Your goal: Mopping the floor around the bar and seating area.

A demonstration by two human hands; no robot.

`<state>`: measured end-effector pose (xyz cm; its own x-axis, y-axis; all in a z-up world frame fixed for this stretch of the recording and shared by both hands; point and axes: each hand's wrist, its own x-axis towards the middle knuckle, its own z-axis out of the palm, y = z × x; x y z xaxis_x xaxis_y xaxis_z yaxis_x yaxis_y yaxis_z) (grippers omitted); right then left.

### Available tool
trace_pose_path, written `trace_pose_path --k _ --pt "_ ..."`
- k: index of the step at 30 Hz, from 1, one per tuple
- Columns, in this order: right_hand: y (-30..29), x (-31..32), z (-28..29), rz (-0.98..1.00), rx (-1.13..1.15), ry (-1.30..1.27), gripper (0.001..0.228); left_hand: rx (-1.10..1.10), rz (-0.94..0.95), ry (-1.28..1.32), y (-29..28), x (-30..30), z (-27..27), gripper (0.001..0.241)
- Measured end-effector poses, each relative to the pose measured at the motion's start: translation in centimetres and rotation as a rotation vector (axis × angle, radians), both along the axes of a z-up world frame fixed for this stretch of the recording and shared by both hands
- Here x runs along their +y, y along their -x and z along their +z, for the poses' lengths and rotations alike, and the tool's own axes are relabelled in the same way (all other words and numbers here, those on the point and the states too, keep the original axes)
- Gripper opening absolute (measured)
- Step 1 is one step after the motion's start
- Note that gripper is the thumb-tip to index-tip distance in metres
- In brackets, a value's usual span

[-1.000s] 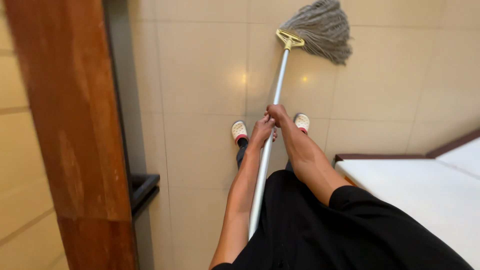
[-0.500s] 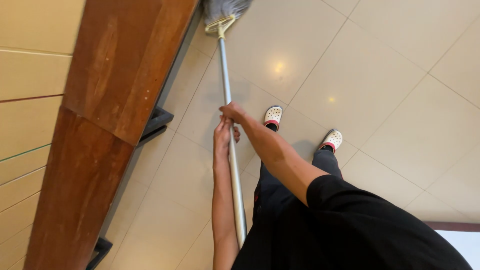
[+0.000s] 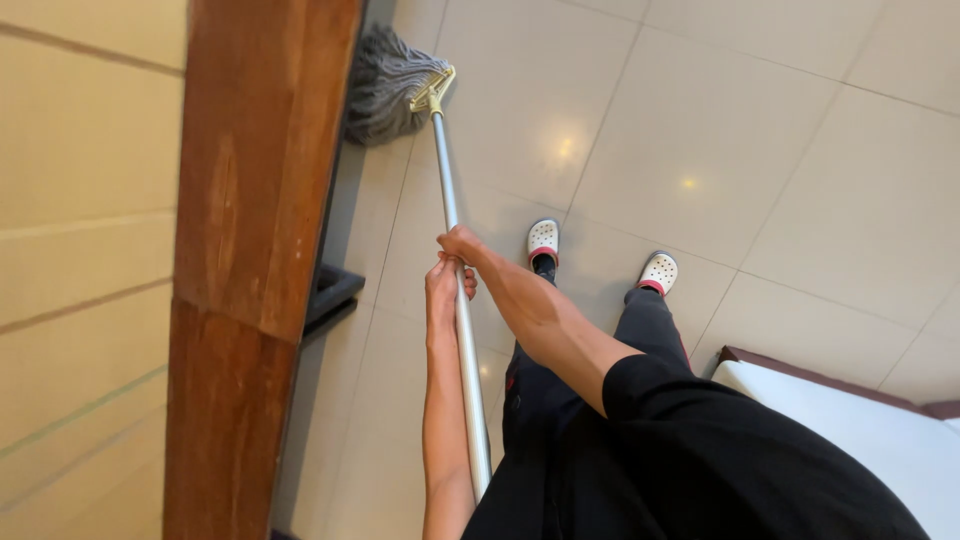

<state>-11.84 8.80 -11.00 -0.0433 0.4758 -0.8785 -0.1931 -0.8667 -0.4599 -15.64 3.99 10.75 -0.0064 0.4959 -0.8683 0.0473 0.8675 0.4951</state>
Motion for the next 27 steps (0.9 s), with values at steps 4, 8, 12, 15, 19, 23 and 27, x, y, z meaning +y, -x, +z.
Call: trace_pose_path --k 4,8,12,15,19,23,27 --pt "-8.0 -4.3 -1.3 -0.242 0.026 0.124 0.032 -0.019 -0.181 0.018 -6.5 -3.0 -3.9 0.024" --pt "-19.9 -13.5 -1.7 -0.480 -0.023 0.097 0.027 -0.081 -0.475 0.033 -15.8 -8.8 -6.9 0.029" --pt "-30.1 -24.7 -1.9 -0.770 0.038 0.124 0.028 -0.125 -0.775 0.048 -25.8 -16.9 -7.5 0.026" --pt "-36.4 -33.5 -7.0 -1.008 0.163 0.139 0.030 -0.128 -1.012 0.026 -33.2 -23.1 -8.3 0.025" --pt "-42.5 -47.1 -11.1 -1.303 0.233 0.091 0.033 -0.150 -1.295 0.016 -40.6 -33.6 -12.4 0.030" --pt "-45.9 -59.5 -9.2 -1.603 0.178 0.122 0.029 -0.177 -1.535 0.039 -45.8 -43.3 -14.2 0.028" --pt "-47.5 -68.3 -5.6 -1.752 0.152 0.138 0.029 -0.197 -1.763 0.049 -49.1 -50.5 -12.5 0.031"
